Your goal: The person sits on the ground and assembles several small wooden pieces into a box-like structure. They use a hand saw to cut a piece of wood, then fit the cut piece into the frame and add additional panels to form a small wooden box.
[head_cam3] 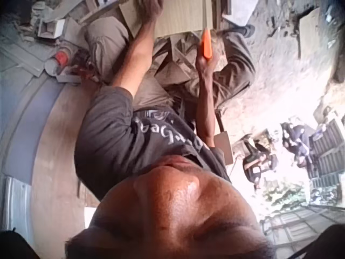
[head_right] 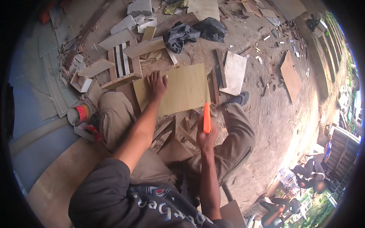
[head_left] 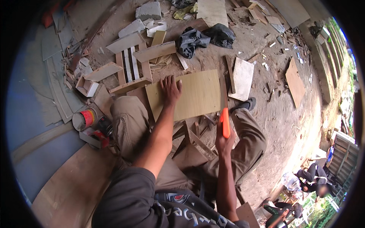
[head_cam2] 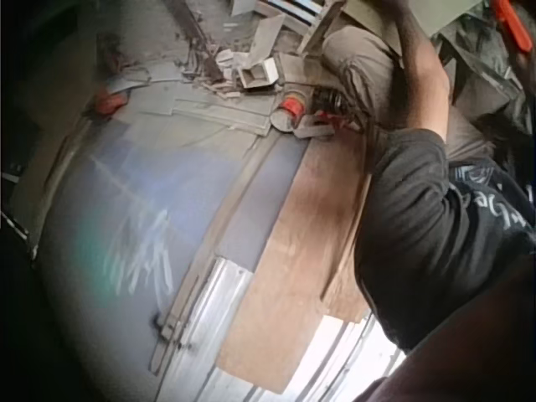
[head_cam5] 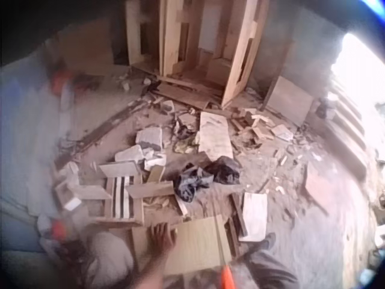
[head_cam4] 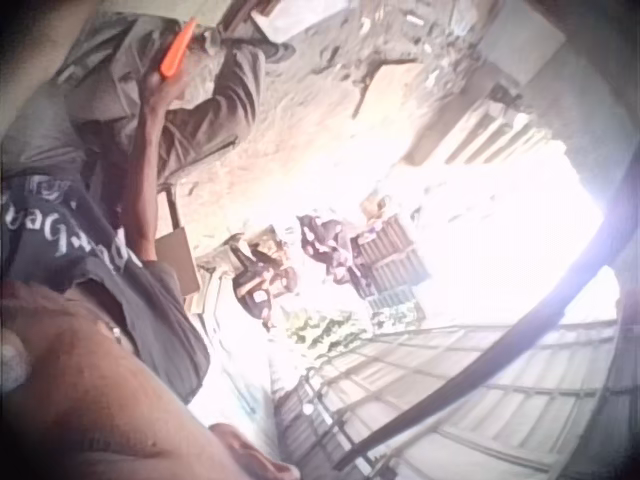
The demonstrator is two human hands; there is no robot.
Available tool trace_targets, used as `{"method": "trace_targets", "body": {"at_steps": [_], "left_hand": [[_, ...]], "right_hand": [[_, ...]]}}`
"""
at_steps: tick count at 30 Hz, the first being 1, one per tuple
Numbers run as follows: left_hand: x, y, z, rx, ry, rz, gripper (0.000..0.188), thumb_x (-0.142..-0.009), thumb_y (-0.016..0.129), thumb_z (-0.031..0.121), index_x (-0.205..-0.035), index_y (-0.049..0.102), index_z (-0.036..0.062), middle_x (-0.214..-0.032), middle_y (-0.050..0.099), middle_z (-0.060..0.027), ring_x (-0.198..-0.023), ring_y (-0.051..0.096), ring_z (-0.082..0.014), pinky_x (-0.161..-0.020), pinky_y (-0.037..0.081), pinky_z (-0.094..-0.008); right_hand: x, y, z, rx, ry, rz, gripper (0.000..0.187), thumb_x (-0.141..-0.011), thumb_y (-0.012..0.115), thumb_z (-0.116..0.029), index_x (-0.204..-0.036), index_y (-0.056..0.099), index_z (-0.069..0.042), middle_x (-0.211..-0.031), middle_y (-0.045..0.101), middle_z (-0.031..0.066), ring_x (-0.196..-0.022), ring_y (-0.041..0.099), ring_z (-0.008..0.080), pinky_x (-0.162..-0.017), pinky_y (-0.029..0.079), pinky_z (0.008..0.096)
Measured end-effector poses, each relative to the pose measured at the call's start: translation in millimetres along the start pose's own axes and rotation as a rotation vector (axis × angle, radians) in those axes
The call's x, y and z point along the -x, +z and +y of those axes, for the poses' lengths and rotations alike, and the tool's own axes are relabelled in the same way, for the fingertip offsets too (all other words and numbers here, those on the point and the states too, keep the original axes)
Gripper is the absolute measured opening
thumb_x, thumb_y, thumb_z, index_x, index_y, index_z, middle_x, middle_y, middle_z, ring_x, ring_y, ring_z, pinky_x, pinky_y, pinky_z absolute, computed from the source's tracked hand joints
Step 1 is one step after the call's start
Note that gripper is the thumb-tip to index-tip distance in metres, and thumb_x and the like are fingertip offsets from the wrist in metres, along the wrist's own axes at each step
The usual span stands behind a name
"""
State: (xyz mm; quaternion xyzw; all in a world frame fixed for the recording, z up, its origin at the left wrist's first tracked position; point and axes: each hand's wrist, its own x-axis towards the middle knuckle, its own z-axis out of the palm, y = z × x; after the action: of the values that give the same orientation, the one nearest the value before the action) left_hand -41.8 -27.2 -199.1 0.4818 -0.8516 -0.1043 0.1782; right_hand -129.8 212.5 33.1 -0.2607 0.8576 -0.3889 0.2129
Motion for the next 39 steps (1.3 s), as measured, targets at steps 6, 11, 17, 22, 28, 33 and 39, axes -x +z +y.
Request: {"method": "trace_targets", "body": {"at_steps": [6,11,17,22,28,33,39], "left_hand": [[-16.3,-13.3,0.9,0.053,-0.077,-0.091,0.046,-0.089,0.049,0.040,-0.119,0.054,0.0052,-0.120,0.055,-0.0123,-0.117,0.048,-0.0285,-0.111,0.023,-0.0507],[-13.5,-14.9,5.1,0.001,-0.091,-0.115,0.045,-0.089,0.048,0.040,-0.118,0.053,0.0055,-0.120,0.054,-0.0120,-0.116,0.048,-0.0290,-0.110,0.025,-0.0503],[-17.6,-19.3,9.0,0.019,-0.098,-0.151,0.046,-0.089,0.049,0.040,-0.120,0.052,0.0060,-0.120,0.054,-0.0106,-0.115,0.048,-0.0279,-0.109,0.026,-0.0492],[-18.4,-19.0,7.8,-0.061,-0.070,-0.090,0.044,-0.088,0.051,0.038,-0.119,0.053,0.0066,-0.119,0.055,-0.0102,-0.115,0.049,-0.0272,-0.108,0.027,-0.0474],[-18.1,-10.4,3.9,0.075,-0.020,0.038,0.040,-0.088,0.051,0.034,-0.112,0.057,0.0037,-0.113,0.059,-0.0139,-0.109,0.053,-0.0309,-0.107,0.028,-0.0513],[-20.3,-10.9,5.8,0.060,0.003,0.049,0.039,-0.089,0.052,0.034,-0.114,0.056,0.0054,-0.110,0.060,-0.0134,-0.107,0.054,-0.0310,-0.105,0.029,-0.0514],[-24.8,-17.0,2.8,-0.001,-0.028,-0.033,0.038,-0.090,0.049,0.037,-0.114,0.056,0.0077,-0.112,0.060,-0.0136,-0.108,0.054,-0.0318,-0.102,0.031,-0.0511]], "right_hand": [[22.1,24.7,-28.2,-0.022,0.139,-0.118,0.022,-0.088,0.066,-0.016,-0.078,0.058,0.002,-0.056,0.049,0.0142,-0.049,0.049,0.0176,-0.049,0.040,0.0337],[6.2,32.8,-41.1,-0.013,0.153,-0.221,0.024,-0.088,0.066,-0.015,-0.075,0.055,0.002,-0.054,0.048,0.0139,-0.044,0.044,0.0189,-0.046,0.039,0.0315],[0.6,35.5,-43.4,-0.056,0.121,-0.264,0.022,-0.087,0.067,-0.014,-0.077,0.055,0.002,-0.056,0.049,0.0136,-0.045,0.047,0.0181,-0.046,0.039,0.0317],[-2.6,32.5,-22.1,-0.024,0.032,-0.194,0.017,-0.086,0.067,-0.014,-0.082,0.059,0.001,-0.062,0.054,0.0149,-0.050,0.055,0.0229,-0.050,0.042,0.0325],[-71.5,29.9,5.0,0.112,-0.155,0.023,0.021,-0.089,0.067,-0.018,-0.087,0.060,0.002,-0.064,0.055,0.0140,-0.056,0.054,0.0182,-0.055,0.044,0.0336],[-139.7,32.2,75.1,0.338,-0.137,0.087,0.021,-0.088,0.066,-0.020,-0.093,0.058,-0.001,-0.076,0.063,0.0204,-0.069,0.063,0.0406,-0.058,0.049,0.0424],[-199.7,36.2,193.3,0.586,-0.201,0.129,0.042,-0.081,0.073,-0.038,-0.082,0.054,-0.001,-0.073,0.061,0.0190,-0.068,0.061,0.0388,-0.061,0.046,0.0469]]}}
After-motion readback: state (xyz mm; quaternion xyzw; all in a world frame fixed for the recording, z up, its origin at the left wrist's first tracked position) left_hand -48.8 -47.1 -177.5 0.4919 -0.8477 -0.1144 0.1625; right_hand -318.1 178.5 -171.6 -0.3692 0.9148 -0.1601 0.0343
